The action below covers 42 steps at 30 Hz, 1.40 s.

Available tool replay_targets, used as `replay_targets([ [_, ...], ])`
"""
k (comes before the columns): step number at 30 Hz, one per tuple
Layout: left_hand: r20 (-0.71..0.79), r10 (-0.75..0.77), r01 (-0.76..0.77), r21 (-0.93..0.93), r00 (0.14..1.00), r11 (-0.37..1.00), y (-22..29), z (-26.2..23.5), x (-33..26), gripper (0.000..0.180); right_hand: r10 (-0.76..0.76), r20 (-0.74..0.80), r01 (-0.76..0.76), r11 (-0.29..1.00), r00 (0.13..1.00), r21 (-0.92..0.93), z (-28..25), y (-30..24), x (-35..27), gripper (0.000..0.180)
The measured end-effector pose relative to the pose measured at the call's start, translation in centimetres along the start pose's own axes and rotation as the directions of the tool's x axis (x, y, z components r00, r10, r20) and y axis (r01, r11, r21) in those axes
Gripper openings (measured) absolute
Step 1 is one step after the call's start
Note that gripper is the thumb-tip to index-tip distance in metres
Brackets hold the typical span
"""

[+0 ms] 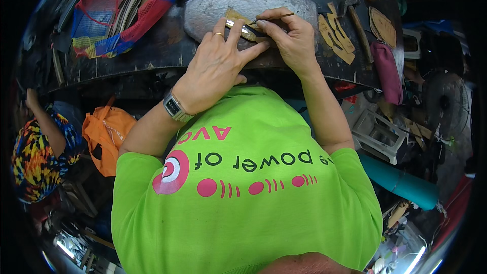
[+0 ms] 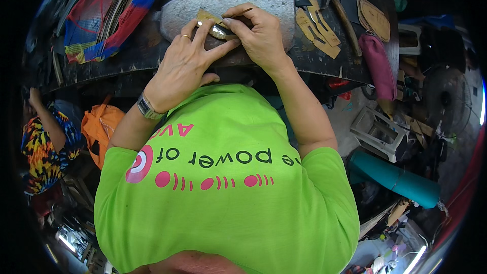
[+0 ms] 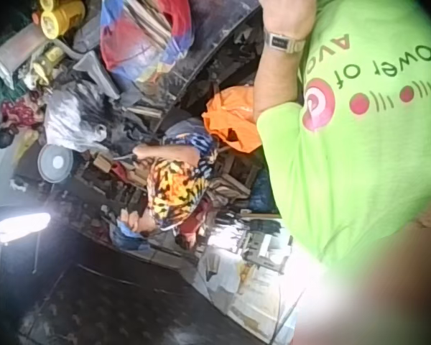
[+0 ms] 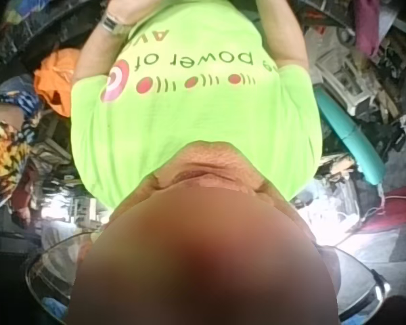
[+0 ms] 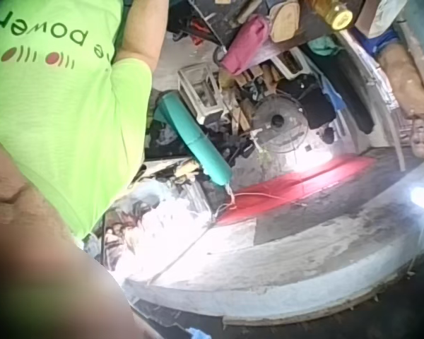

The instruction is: The person repeatedly places a tan template on a dark sheet, marks its outline with a pen, then lifts and repositions the template to mark additional outlines. The person handles the template and sheet directly, without visible tools other than the pen.

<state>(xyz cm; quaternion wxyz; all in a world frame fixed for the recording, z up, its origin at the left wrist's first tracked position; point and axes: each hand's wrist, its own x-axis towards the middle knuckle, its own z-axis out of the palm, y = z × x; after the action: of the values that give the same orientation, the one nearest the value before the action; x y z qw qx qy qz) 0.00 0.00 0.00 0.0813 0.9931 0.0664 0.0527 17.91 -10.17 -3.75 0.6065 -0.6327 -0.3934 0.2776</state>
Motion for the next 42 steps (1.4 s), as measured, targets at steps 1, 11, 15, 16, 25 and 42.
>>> replay_targets([
  [1, -0.008, 0.001, -0.001, -0.002, 1.000, 1.000, 0.0, 0.0, 0.0, 0.081, -0.014, 0.000, 0.014, 1.000, 1.000, -0.026, 0.0, 0.0, 0.0, 0.013],
  [11, -0.003, 0.004, -0.004, 0.018, 1.000, 1.000, -0.1, 0.0, -0.2, 0.079, -0.264, 0.077, 0.275, 0.898, 0.961, -0.344, 0.3, -0.6, 0.1, 0.011],
  [15, -0.007, 0.001, -0.001, 0.000, 1.000, 1.000, -0.1, 0.0, 0.0, 0.080, -0.220, 0.034, 0.205, 0.830, 0.975, -0.518, -0.9, -2.1, -1.1, 0.008],
  [16, -0.009, 0.001, -0.001, 0.003, 1.000, 1.000, -0.1, 0.0, 0.0, 0.080, -0.185, 0.006, 0.159, 0.826, 0.983, -0.541, -1.3, -2.5, -1.4, 0.008],
  [25, -0.004, 0.005, -0.005, 0.003, 1.000, 1.000, -0.1, 0.0, -0.1, 0.081, 0.042, -0.021, -0.046, 0.956, 0.999, -0.289, -1.7, -3.2, -1.5, 0.014],
  [42, -0.004, 0.001, -0.001, 0.025, 1.000, 1.000, 0.0, 0.3, -0.5, 0.084, -0.146, 0.072, 0.160, 0.947, 0.987, -0.280, 0.6, -1.3, -0.5, 0.017],
])
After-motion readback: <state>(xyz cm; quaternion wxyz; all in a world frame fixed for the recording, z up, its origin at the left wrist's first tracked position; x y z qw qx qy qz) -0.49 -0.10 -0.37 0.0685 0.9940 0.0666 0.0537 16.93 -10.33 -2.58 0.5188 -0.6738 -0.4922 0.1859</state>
